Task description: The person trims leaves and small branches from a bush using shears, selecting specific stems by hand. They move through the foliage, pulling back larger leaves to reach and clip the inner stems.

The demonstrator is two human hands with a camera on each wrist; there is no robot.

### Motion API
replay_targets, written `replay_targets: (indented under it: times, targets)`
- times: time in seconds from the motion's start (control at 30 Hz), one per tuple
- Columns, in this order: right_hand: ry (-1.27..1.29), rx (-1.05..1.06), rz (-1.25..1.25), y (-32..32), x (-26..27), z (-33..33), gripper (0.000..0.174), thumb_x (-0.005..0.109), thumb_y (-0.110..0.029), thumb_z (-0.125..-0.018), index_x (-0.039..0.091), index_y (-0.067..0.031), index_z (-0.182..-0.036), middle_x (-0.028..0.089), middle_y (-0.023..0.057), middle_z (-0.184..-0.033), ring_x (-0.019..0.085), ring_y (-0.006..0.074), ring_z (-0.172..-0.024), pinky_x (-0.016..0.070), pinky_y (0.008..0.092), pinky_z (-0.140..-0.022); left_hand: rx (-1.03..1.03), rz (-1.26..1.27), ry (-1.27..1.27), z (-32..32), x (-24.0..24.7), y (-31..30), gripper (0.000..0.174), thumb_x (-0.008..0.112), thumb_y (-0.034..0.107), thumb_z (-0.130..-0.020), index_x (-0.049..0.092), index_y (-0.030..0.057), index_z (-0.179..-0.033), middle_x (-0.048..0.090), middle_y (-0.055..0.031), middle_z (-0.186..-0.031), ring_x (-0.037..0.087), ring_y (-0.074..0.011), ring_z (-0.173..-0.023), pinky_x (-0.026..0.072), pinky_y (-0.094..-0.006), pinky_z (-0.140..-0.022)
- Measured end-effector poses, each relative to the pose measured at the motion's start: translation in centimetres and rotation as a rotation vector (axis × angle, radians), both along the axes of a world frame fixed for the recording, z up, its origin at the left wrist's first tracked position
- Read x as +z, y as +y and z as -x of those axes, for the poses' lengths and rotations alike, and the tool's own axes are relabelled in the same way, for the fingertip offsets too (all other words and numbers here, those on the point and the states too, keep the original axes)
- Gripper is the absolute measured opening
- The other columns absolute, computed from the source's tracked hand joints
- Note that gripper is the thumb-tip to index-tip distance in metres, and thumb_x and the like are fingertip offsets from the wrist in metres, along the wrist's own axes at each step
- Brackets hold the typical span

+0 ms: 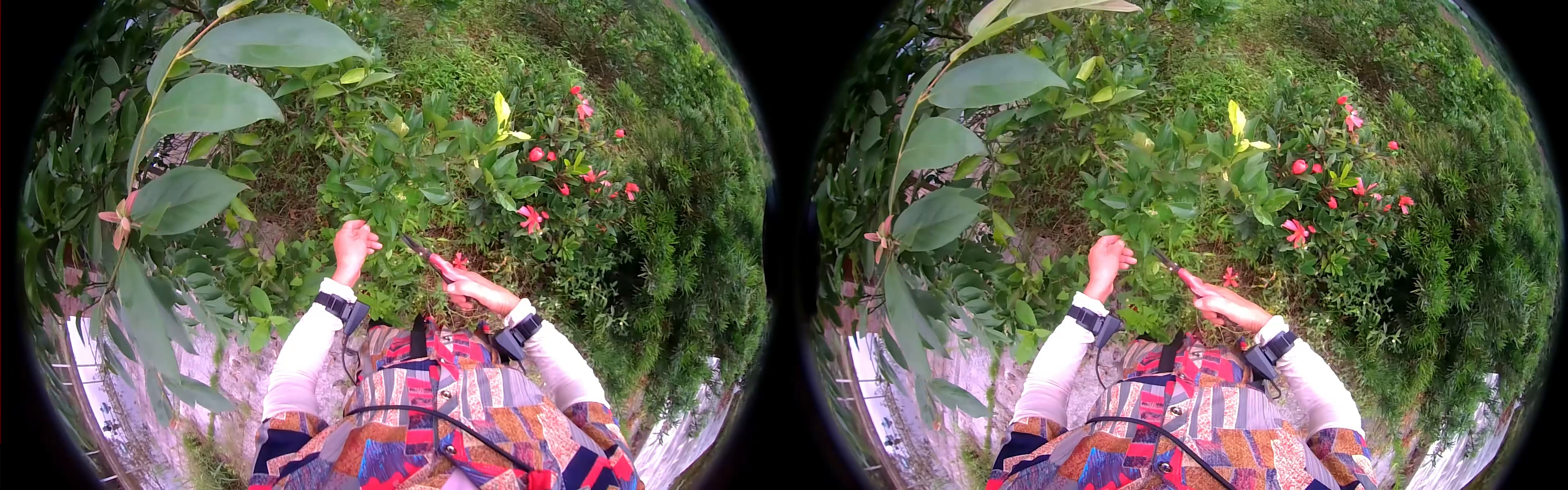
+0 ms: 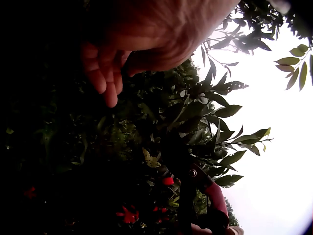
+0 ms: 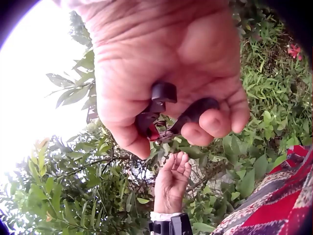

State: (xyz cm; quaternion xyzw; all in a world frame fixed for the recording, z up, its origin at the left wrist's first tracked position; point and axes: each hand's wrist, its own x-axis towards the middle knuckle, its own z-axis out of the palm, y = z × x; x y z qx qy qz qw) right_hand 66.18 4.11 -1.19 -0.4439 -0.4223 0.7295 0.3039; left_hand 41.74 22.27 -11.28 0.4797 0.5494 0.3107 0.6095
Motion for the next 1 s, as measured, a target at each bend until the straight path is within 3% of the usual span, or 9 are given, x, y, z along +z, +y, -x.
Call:
replay_targets:
  times: [0.2,0.33,0.53,0.7,0.8,1.0]
  targets:
    - [-0.060,0.072,0.003,1.2,-0.3,0.2,0.083,0.051,-0.046,-0.098,0.009,-0.0170,-0.163,0.036,-0.0030,-0.076,0.033,0.0085,-0.061,0.0315,0.0252,-0.057,0.038,0.143,-0.070,0.5,-0.5,-0.7,0.021,0.051,0.011,-0.103,0.052,-0.0060,-0.116,0.069,-0.0165,-0.091,0.074,-0.0272,-0.076,0.0595,-0.0322,-0.064]
    - [-0.066,0.110,-0.005,2.3,-1.1,0.5,0.080,0.049,-0.043,-0.100,0.006,-0.0153,-0.163,0.035,-0.0038,-0.065,0.035,0.0085,-0.056,0.0323,0.0250,-0.056,0.031,0.236,-0.111,1.3,-0.1,-1.6,0.021,0.052,0.011,-0.102,0.051,-0.0052,-0.116,0.069,-0.0165,-0.092,0.074,-0.0277,-0.079,0.0606,-0.0336,-0.066]
    - [-0.032,0.129,-0.001,3.7,-2.5,1.0,0.082,0.050,-0.047,-0.098,0.008,-0.0171,-0.163,0.032,-0.0042,-0.064,0.033,0.0089,-0.055,0.0321,0.0248,-0.056,0.021,0.243,-0.097,1.5,-0.3,-2.1,0.021,0.054,0.013,-0.102,0.053,-0.0022,-0.116,0.070,-0.0133,-0.091,0.073,-0.0233,-0.076,0.0585,-0.0315,-0.065]
    - [-0.034,0.185,0.028,5.4,-2.3,1.7,0.083,0.051,-0.049,-0.096,0.010,-0.0204,-0.163,0.030,-0.0051,-0.063,0.031,0.0086,-0.053,0.0302,0.0253,-0.054,0.060,0.253,-0.076,1.6,-0.7,-2.8,0.015,0.053,0.016,-0.103,0.054,0.0060,-0.114,0.068,-0.0064,-0.086,0.067,-0.0161,-0.069,0.0533,-0.0272,-0.061]
    - [-0.054,0.248,0.059,6.1,-1.8,1.7,0.080,0.050,-0.045,-0.098,0.011,-0.0169,-0.163,0.035,-0.0047,-0.066,0.036,0.0080,-0.059,0.0323,0.0238,-0.055,0.070,0.266,-0.070,1.9,-0.6,-3.4,0.011,0.052,0.016,-0.104,0.053,0.0086,-0.112,0.066,-0.0044,-0.085,0.066,-0.0142,-0.069,0.0524,-0.0266,-0.061]
    - [-0.004,0.282,0.120,6.9,-1.9,2.1,0.081,0.052,-0.043,-0.097,0.012,-0.0187,-0.163,0.034,-0.0061,-0.068,0.034,0.0072,-0.059,0.0307,0.0233,-0.055,0.090,0.269,-0.096,2.6,-0.3,-3.7,0.010,0.051,0.016,-0.104,0.052,0.0091,-0.111,0.066,-0.0037,-0.085,0.065,-0.0136,-0.072,0.0528,-0.0272,-0.063]
